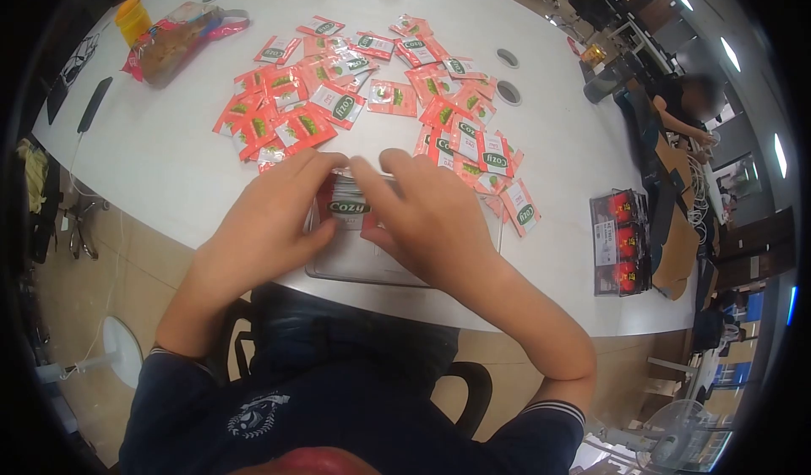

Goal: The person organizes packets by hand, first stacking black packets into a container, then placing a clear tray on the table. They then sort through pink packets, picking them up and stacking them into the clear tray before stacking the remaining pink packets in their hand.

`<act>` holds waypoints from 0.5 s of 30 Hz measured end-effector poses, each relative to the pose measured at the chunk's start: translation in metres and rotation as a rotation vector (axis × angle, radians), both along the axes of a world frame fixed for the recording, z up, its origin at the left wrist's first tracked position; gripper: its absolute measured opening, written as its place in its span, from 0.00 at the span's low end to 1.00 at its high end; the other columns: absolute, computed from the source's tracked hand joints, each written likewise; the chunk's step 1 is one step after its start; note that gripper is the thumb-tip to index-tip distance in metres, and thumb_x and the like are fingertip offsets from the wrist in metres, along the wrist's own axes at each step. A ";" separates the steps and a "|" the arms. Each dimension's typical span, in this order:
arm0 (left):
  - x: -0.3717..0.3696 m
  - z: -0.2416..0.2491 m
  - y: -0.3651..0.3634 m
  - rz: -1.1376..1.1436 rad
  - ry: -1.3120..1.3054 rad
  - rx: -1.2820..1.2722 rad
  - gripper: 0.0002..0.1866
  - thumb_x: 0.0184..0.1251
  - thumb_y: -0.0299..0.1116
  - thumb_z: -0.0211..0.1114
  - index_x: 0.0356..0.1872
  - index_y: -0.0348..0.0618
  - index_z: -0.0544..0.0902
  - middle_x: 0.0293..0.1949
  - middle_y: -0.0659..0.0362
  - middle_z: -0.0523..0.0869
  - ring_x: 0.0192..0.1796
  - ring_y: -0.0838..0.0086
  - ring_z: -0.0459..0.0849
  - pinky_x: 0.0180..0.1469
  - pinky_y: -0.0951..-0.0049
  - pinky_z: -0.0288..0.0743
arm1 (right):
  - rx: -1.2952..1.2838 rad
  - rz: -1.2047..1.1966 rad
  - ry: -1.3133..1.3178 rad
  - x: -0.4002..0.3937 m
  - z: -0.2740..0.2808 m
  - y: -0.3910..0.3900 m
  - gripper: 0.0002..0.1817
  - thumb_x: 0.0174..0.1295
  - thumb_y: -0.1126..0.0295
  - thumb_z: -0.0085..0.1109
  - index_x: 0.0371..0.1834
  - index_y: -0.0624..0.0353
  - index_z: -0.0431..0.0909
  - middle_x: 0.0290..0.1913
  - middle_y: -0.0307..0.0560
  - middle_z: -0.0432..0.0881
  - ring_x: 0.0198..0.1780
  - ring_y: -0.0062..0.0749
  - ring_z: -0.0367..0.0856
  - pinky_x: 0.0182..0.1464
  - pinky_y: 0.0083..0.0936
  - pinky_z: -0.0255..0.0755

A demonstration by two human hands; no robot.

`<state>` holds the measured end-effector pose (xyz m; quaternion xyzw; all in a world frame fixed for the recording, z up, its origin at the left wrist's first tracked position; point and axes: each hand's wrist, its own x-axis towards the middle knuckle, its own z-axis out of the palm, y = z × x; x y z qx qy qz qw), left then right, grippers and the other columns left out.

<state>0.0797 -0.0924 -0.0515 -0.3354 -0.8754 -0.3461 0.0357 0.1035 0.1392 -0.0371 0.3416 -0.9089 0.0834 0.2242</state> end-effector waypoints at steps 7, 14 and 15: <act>-0.004 0.006 0.007 -0.009 -0.102 -0.085 0.31 0.61 0.22 0.72 0.67 0.35 0.74 0.55 0.45 0.80 0.51 0.48 0.85 0.54 0.55 0.80 | 0.023 -0.085 -0.053 -0.005 0.000 -0.010 0.48 0.44 0.62 0.86 0.72 0.58 0.76 0.53 0.47 0.80 0.51 0.42 0.81 0.53 0.39 0.72; -0.007 0.001 0.012 -0.014 -0.140 -0.087 0.30 0.61 0.21 0.72 0.65 0.33 0.73 0.54 0.44 0.80 0.49 0.48 0.85 0.51 0.54 0.80 | 0.085 -0.146 -0.087 -0.008 -0.015 -0.020 0.50 0.46 0.59 0.83 0.75 0.64 0.71 0.52 0.48 0.79 0.50 0.43 0.79 0.56 0.41 0.69; -0.007 0.002 0.012 -0.014 -0.152 -0.087 0.30 0.61 0.21 0.72 0.65 0.33 0.73 0.54 0.44 0.80 0.49 0.49 0.85 0.51 0.54 0.80 | 0.080 -0.149 -0.076 -0.009 -0.016 -0.021 0.49 0.48 0.59 0.82 0.74 0.65 0.72 0.50 0.47 0.79 0.49 0.41 0.79 0.55 0.41 0.68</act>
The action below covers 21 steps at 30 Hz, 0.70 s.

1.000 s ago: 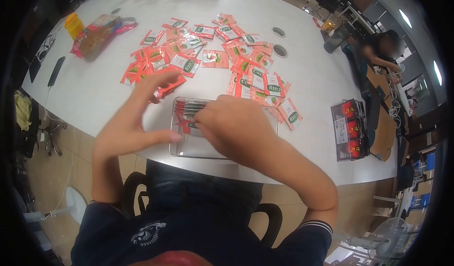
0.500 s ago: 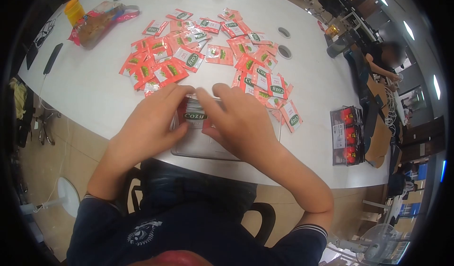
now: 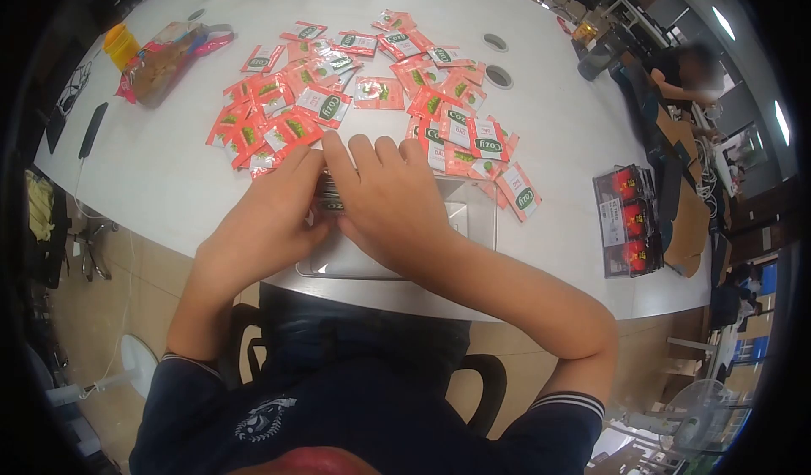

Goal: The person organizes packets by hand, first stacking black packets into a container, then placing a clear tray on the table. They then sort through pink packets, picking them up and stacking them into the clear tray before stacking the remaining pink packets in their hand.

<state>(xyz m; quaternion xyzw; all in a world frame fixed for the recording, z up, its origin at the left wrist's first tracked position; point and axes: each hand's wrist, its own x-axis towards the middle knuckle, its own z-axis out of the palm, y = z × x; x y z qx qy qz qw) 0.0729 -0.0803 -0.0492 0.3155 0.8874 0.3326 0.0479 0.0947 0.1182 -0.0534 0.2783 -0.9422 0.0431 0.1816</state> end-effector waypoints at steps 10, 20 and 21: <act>-0.002 -0.004 0.001 -0.023 0.039 0.058 0.35 0.60 0.21 0.73 0.71 0.34 0.72 0.51 0.47 0.81 0.41 0.58 0.84 0.45 0.60 0.81 | -0.002 0.005 -0.011 0.005 -0.002 0.005 0.51 0.49 0.56 0.82 0.76 0.65 0.69 0.50 0.48 0.78 0.50 0.41 0.78 0.56 0.41 0.68; -0.001 0.000 0.001 -0.020 0.044 0.026 0.29 0.60 0.19 0.73 0.63 0.36 0.75 0.49 0.46 0.80 0.44 0.56 0.87 0.48 0.58 0.82 | -0.255 -0.058 -0.151 -0.040 0.032 0.164 0.21 0.65 0.70 0.69 0.62 0.60 0.84 0.55 0.53 0.89 0.60 0.49 0.86 0.66 0.39 0.78; -0.001 0.002 0.001 -0.014 0.036 0.013 0.28 0.60 0.19 0.73 0.63 0.36 0.75 0.50 0.46 0.80 0.45 0.55 0.88 0.48 0.58 0.82 | -0.165 -0.072 -0.237 -0.043 0.022 0.174 0.22 0.65 0.71 0.68 0.63 0.60 0.84 0.55 0.53 0.89 0.60 0.49 0.86 0.66 0.39 0.78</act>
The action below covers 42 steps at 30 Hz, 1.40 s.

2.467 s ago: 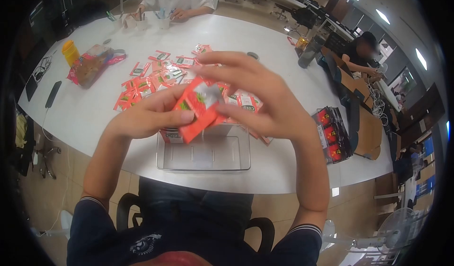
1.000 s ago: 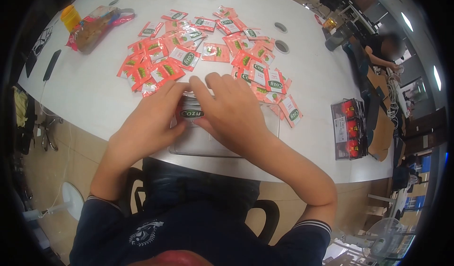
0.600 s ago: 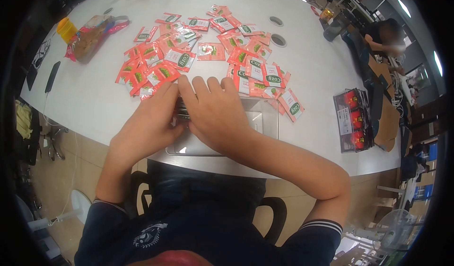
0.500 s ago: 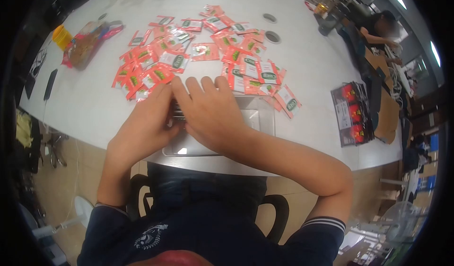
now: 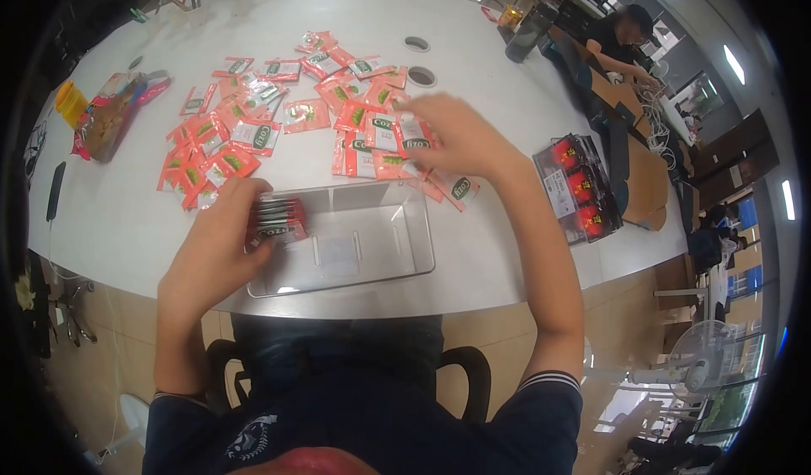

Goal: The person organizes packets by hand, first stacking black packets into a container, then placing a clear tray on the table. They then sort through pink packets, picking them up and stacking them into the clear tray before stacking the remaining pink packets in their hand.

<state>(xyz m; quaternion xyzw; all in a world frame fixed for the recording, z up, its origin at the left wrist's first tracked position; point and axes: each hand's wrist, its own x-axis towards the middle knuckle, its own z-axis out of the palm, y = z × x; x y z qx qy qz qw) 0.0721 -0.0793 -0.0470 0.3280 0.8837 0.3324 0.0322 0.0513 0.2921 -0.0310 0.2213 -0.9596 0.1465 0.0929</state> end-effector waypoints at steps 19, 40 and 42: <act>-0.002 0.000 -0.002 0.003 -0.061 0.009 0.25 0.61 0.22 0.72 0.60 0.38 0.74 0.50 0.48 0.78 0.45 0.55 0.87 0.50 0.57 0.81 | -0.463 0.244 -0.159 0.057 0.044 -0.038 0.24 0.47 0.84 0.59 0.44 0.54 0.97 0.43 0.51 0.95 0.42 0.40 0.91 0.49 0.29 0.81; -0.004 0.003 -0.009 -0.062 -0.113 0.047 0.23 0.62 0.25 0.70 0.56 0.33 0.73 0.51 0.40 0.78 0.46 0.40 0.87 0.50 0.46 0.81 | 0.032 0.079 -0.165 0.058 0.005 -0.163 0.30 0.68 0.70 0.73 0.69 0.53 0.67 0.35 0.54 0.88 0.37 0.56 0.90 0.36 0.46 0.81; -0.003 0.003 -0.008 -0.054 -0.101 0.034 0.23 0.62 0.24 0.71 0.56 0.33 0.72 0.51 0.40 0.78 0.47 0.40 0.87 0.50 0.46 0.81 | 0.075 0.049 -0.126 0.057 0.001 -0.169 0.33 0.65 0.67 0.76 0.68 0.55 0.67 0.35 0.52 0.88 0.36 0.52 0.91 0.35 0.42 0.80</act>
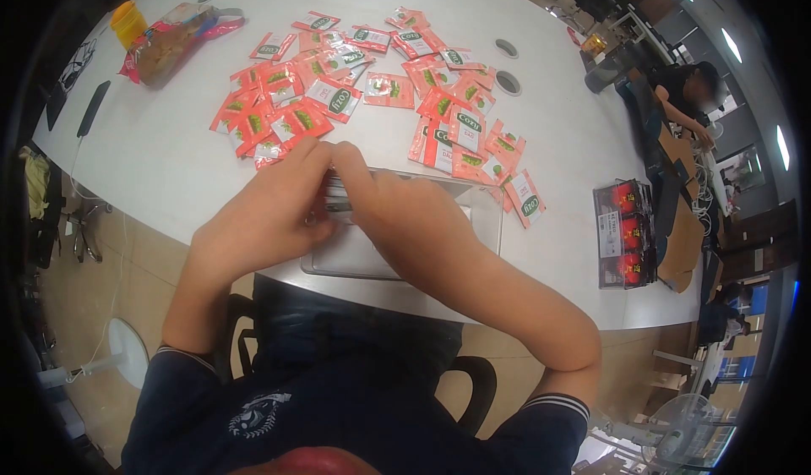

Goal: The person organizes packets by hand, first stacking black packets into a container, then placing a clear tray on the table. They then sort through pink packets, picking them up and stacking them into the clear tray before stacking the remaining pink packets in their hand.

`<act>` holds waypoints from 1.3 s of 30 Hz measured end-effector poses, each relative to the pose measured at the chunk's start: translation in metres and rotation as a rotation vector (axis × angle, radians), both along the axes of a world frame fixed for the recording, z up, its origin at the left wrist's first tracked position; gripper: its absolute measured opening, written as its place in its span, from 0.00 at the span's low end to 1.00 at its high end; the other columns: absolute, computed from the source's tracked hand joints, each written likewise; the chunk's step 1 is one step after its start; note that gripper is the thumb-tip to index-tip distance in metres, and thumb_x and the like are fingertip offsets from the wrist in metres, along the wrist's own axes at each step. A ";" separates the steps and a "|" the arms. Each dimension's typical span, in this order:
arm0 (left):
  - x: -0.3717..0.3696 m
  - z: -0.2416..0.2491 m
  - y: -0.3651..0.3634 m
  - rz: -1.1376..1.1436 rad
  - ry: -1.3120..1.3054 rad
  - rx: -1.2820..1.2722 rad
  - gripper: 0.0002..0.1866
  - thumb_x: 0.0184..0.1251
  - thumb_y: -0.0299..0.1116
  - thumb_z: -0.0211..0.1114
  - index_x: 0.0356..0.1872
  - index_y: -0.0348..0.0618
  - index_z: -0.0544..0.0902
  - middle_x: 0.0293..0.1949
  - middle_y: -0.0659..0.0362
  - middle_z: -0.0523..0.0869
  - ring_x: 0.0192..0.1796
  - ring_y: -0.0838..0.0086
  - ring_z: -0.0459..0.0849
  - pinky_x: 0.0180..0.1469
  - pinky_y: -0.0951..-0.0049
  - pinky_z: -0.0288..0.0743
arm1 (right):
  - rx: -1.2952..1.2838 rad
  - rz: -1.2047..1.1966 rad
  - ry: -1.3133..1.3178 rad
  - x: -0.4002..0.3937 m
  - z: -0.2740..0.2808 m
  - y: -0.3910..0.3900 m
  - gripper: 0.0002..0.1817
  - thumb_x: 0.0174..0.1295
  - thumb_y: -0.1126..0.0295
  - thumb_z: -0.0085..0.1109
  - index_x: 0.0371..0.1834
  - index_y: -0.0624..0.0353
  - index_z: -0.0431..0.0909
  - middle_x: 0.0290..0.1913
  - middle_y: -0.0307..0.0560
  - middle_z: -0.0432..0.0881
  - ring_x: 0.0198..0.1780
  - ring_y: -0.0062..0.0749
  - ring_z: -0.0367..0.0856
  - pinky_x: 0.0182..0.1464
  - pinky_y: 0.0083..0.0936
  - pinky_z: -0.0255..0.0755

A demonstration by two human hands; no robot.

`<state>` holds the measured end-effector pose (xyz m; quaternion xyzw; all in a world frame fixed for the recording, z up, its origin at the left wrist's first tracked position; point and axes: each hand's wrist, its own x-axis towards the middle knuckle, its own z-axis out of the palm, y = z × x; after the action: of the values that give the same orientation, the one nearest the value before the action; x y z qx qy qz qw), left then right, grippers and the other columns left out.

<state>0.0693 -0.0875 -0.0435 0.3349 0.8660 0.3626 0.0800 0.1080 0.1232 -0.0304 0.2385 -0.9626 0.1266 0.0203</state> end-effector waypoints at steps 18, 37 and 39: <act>0.003 -0.004 0.009 0.061 0.183 -0.051 0.22 0.60 0.21 0.72 0.53 0.32 0.74 0.50 0.40 0.80 0.47 0.41 0.87 0.50 0.48 0.82 | 0.212 -0.061 0.356 0.004 -0.023 -0.007 0.49 0.48 0.52 0.87 0.72 0.61 0.72 0.27 0.38 0.78 0.24 0.28 0.82 0.24 0.29 0.69; 0.003 -0.005 0.011 0.070 0.196 -0.134 0.23 0.53 0.15 0.68 0.52 0.30 0.73 0.47 0.37 0.79 0.44 0.40 0.86 0.47 0.46 0.81 | 0.104 -0.041 0.204 0.013 -0.008 -0.004 0.50 0.56 0.46 0.82 0.77 0.59 0.69 0.19 0.40 0.79 0.21 0.31 0.83 0.25 0.32 0.69; 0.004 0.000 0.011 0.083 0.146 -0.176 0.25 0.55 0.15 0.69 0.56 0.33 0.73 0.50 0.39 0.79 0.47 0.40 0.85 0.48 0.48 0.80 | 0.026 -0.097 0.231 0.008 0.013 0.014 0.43 0.58 0.49 0.81 0.74 0.53 0.73 0.19 0.40 0.78 0.21 0.31 0.82 0.26 0.32 0.70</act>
<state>0.0734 -0.0764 -0.0432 0.3158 0.9112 0.2629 0.0307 0.1162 0.1377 -0.0169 0.2050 -0.9658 0.0846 0.1340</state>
